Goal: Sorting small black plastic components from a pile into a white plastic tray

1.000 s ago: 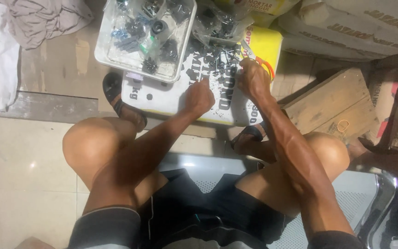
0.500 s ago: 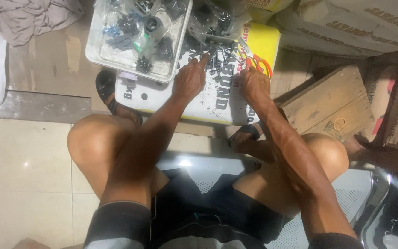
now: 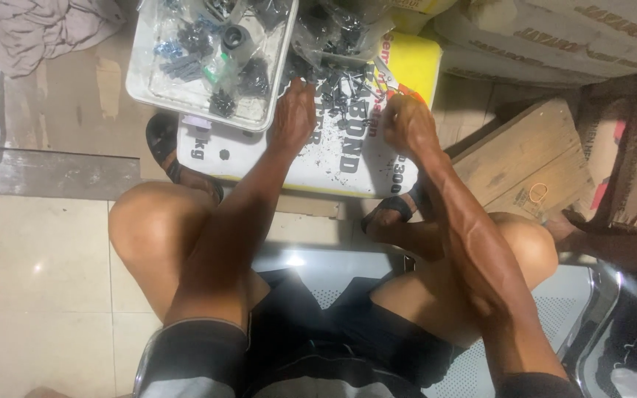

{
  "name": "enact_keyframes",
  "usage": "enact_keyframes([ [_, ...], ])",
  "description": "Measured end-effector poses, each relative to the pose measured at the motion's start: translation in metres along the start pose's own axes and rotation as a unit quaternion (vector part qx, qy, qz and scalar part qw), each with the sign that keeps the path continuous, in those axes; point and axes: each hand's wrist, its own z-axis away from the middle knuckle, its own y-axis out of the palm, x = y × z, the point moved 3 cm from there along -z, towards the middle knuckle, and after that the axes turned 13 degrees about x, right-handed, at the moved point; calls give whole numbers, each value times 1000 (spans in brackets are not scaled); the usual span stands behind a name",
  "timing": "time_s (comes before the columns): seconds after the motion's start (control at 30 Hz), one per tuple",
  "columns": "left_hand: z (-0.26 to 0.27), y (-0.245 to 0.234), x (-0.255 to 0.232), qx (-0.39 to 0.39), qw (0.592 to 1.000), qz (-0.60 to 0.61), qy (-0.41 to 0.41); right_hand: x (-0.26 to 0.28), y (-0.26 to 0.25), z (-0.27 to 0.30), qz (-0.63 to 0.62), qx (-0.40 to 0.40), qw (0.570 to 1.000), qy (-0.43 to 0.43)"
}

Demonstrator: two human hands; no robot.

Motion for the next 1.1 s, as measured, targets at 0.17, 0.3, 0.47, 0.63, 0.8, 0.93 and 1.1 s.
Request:
enact_keyframes([
  [0.17,-10,41,2,-53,902,428,-29,43,-61,37,-167,-64,978,-104],
  [0.3,-15,6,-29,-21,877,433,-210,79,-76,52,-366,41,909,-194],
  [0.47,-8,-18,-35,-24,814,559,-156,106,-83,61,-306,34,926,-218],
  [0.63,-8,-7,-29,-27,798,581,-156,107,-75,56,-295,64,928,-219],
  [0.8,-8,-7,-31,-10,785,603,-144,107,-73,56,-265,61,936,-224],
  [0.93,-8,-9,-31,-7,807,575,-134,110,-77,62,-278,67,932,-224],
  [1.1,-10,2,-36,36,892,449,-27,86,-65,40,-308,55,928,-201],
])
